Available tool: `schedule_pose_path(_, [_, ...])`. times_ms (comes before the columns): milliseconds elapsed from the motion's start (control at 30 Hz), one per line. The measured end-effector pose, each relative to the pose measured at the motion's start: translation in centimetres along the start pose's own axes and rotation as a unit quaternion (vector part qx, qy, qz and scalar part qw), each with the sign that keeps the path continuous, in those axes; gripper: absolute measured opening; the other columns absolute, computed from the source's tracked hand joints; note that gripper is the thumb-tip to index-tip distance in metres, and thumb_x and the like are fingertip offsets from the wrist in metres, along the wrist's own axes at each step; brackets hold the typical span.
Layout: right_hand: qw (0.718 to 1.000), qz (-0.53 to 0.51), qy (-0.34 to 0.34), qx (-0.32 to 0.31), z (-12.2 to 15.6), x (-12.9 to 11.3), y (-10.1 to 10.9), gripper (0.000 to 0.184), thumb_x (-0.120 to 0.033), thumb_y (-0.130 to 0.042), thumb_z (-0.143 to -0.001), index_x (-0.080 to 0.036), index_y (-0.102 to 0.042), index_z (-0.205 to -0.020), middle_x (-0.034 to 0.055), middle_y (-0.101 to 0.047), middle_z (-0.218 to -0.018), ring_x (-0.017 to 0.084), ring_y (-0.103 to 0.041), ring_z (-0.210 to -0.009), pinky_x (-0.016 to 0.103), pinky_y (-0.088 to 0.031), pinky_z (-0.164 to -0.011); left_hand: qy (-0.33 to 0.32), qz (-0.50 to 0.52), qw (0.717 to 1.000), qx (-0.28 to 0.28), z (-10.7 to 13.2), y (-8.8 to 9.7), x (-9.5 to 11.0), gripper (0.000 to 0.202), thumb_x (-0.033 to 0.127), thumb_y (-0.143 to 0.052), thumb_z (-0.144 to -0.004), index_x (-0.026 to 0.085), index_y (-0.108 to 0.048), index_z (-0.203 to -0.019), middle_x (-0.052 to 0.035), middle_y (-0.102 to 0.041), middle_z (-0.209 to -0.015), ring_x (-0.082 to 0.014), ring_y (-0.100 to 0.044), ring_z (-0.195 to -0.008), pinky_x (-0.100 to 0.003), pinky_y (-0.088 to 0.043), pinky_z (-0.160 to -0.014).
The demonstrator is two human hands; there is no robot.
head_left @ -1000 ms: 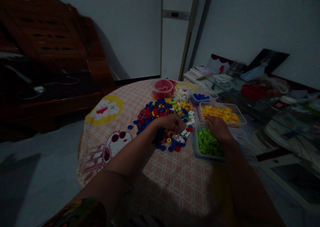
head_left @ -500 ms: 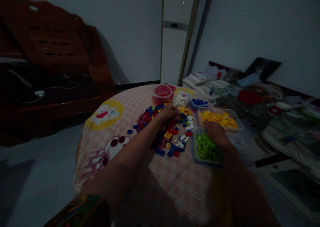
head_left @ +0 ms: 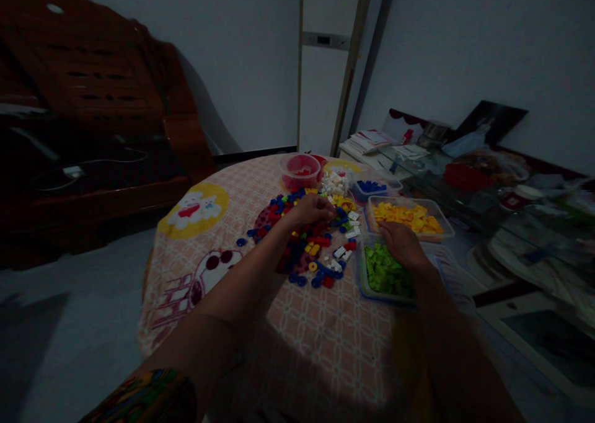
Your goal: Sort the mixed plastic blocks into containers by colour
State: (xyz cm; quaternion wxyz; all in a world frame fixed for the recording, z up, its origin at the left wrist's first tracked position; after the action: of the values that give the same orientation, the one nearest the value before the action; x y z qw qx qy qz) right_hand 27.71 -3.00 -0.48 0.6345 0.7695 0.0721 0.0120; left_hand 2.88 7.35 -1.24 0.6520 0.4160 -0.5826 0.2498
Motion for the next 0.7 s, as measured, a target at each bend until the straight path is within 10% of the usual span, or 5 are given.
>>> schedule_pose_path(200, [1.000, 0.006, -0.006, -0.009, 0.0, 0.0, 0.1, 0.041, -0.022, -0.036, -0.102, -0.014, -0.073, -0.118, 0.0151, -0.074, -0.120, 0.027, -0.069, -0.111, 0.035, -0.049, -0.098, 0.001, -0.216, 0.962, -0.170, 3.8, -2.8, 1.8, 0.004, 0.011, -0.069, -0.071, 0.013, -0.073, -0.070, 0.0014, -0.066, -0.058, -0.0099, -0.059, -0.053, -0.018, -0.039, -0.053])
schedule_pose_path(433, [1.000, 0.008, 0.002, 0.002, 0.1, 0.0, 0.0, 0.041, -0.021, -0.036, -0.102, -0.014, -0.073, -0.120, 0.0157, -0.073, -0.122, 0.028, -0.069, -0.111, 0.038, -0.049, -0.099, -0.006, -0.393, 0.891, -0.226, 4.7, -5.8, 1.5, 0.010, 0.008, -0.070, -0.067, 0.014, -0.077, -0.071, 0.0007, -0.068, -0.062, -0.0104, -0.054, -0.056, -0.021, -0.033, -0.053])
schedule_pose_path(700, [1.000, 0.000, -0.003, 0.000, 0.0, 0.2, -0.2, 0.043, -0.023, -0.036, -0.102, -0.011, -0.070, -0.125, 0.0164, -0.072, -0.125, 0.027, -0.067, -0.114, 0.038, -0.047, -0.102, -0.011, -0.292, 0.929, -0.226, 4.0, -5.1, 0.6, 0.010, 0.006, -0.069, -0.067, 0.014, -0.074, -0.069, 0.0013, -0.067, -0.060, -0.0110, -0.058, -0.056, -0.020, -0.038, -0.055])
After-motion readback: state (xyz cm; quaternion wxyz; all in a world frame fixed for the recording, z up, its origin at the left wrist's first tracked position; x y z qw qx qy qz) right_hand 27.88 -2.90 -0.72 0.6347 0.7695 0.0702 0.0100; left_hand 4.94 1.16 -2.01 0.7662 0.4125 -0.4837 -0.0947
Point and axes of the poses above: each hand's wrist, its own z-axis away from the middle knuckle, its own y-axis out of the back of the hand, x = y × z, the point moved 4 cm from there along -z, towards the middle knuckle
